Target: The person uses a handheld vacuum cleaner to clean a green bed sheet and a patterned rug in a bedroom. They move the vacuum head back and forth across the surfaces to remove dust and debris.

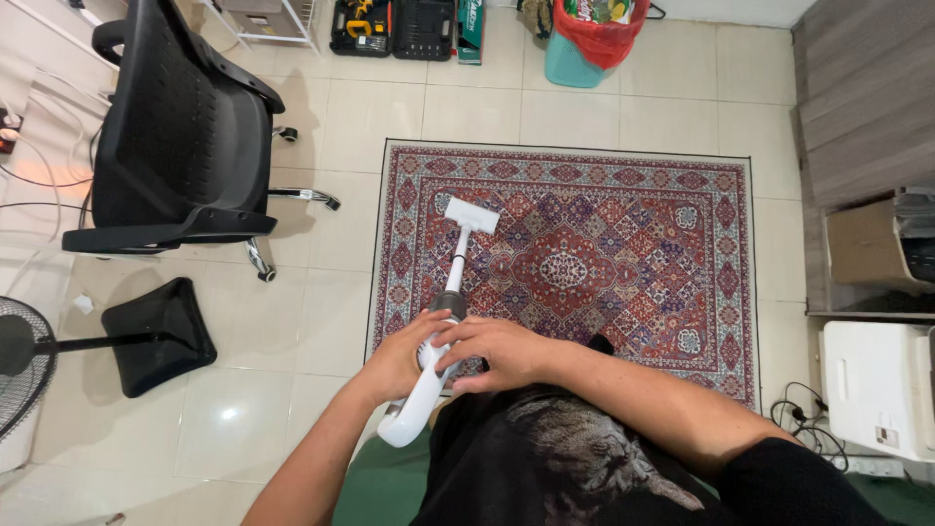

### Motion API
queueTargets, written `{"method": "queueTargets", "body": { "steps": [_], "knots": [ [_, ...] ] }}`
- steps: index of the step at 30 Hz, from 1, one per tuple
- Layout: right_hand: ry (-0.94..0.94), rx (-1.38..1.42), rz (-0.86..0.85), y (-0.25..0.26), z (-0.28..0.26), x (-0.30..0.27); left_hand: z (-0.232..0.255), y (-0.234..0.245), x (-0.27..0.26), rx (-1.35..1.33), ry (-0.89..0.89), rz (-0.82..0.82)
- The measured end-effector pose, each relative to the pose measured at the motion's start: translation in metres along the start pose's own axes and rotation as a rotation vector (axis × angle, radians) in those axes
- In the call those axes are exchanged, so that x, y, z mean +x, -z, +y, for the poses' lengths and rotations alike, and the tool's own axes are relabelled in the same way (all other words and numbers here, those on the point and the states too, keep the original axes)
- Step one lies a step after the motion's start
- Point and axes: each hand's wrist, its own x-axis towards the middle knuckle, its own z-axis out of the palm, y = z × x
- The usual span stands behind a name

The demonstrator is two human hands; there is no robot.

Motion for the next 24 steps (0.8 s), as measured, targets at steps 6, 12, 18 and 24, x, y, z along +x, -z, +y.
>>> {"method": "queueTargets", "body": {
  "steps": [6, 12, 18, 24],
  "knots": [
    [-0.084, -0.058, 0.013, -0.004, 0.01, -0.005, -0.012, -0.011, 0.02, 0.014, -0.09, 0.017],
    [-0.236, -0.178, 0.068, -0.007, 0.017, -0.017, -0.031, -0.034, 0.062, 0.032, -0.233, 0.071],
    [-0.518, -0.238, 0.154, -0.004, 0.017, -0.021, -0.035, -0.052, 0.11, 0.031, -0.281, 0.135],
    [-0.566, -0.323, 0.311, -0.012, 0.036, -0.03, -0.033, -0.071, 0.146, -0.096, -0.264, 0.289]
  ]
}}
